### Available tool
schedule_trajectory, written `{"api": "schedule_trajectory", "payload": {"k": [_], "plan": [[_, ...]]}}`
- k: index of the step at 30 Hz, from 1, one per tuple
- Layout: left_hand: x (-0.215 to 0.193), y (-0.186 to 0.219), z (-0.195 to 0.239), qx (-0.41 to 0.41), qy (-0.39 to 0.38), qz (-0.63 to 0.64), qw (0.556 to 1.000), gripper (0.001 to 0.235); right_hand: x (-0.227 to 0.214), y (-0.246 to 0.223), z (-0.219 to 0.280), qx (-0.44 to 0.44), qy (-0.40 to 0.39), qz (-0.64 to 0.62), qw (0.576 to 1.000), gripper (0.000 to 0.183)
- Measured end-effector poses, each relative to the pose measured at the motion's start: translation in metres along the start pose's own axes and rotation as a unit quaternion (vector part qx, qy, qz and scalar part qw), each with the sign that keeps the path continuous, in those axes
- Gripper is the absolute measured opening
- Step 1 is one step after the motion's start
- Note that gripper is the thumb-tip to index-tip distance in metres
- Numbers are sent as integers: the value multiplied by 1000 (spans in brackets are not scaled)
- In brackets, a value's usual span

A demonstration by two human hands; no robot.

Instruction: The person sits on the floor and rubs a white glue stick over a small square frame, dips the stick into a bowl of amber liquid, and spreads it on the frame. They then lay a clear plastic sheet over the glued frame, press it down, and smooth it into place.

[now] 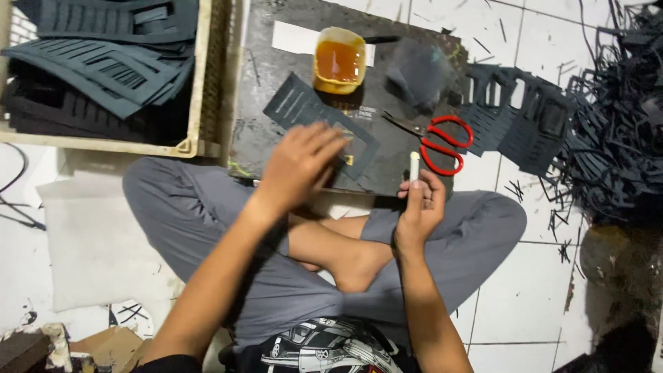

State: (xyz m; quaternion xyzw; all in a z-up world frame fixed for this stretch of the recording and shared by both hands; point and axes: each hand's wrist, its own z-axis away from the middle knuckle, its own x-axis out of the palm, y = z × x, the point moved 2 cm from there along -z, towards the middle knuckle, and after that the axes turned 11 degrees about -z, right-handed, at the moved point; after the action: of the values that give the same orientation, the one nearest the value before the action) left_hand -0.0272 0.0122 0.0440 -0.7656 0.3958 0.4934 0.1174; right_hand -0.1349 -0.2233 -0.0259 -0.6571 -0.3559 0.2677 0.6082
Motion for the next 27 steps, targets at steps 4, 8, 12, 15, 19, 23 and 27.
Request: {"api": "schedule_trajectory", "payload": {"k": [4,8,12,15,19,23,27], "plan": [[18,-17,-5,33,-15,-73,997,47,1,2,-2,4,-8,-41,999,27],[31,-8,6,-2,-53,-135,989,43,3,7,-3,60,-4,-140,988,26],[38,6,16,-19,-12,-98,995,34,3,12,-5,119,-3,-214,970,24],[24,2,13,-18,-18,-123,992,37,17,-9,-8,166,-24,-295,941,30],[26,1,15,-37,-36,-113,992,40,19,-7,-14,207,-35,-351,913,29],[32,9,16,-84,-39,-124,988,40,35,-15,-25,242,-40,-363,899,23],[33,8,11,-111,-67,-111,985,42,62,-22,-46,208,-83,-322,920,24]]}}
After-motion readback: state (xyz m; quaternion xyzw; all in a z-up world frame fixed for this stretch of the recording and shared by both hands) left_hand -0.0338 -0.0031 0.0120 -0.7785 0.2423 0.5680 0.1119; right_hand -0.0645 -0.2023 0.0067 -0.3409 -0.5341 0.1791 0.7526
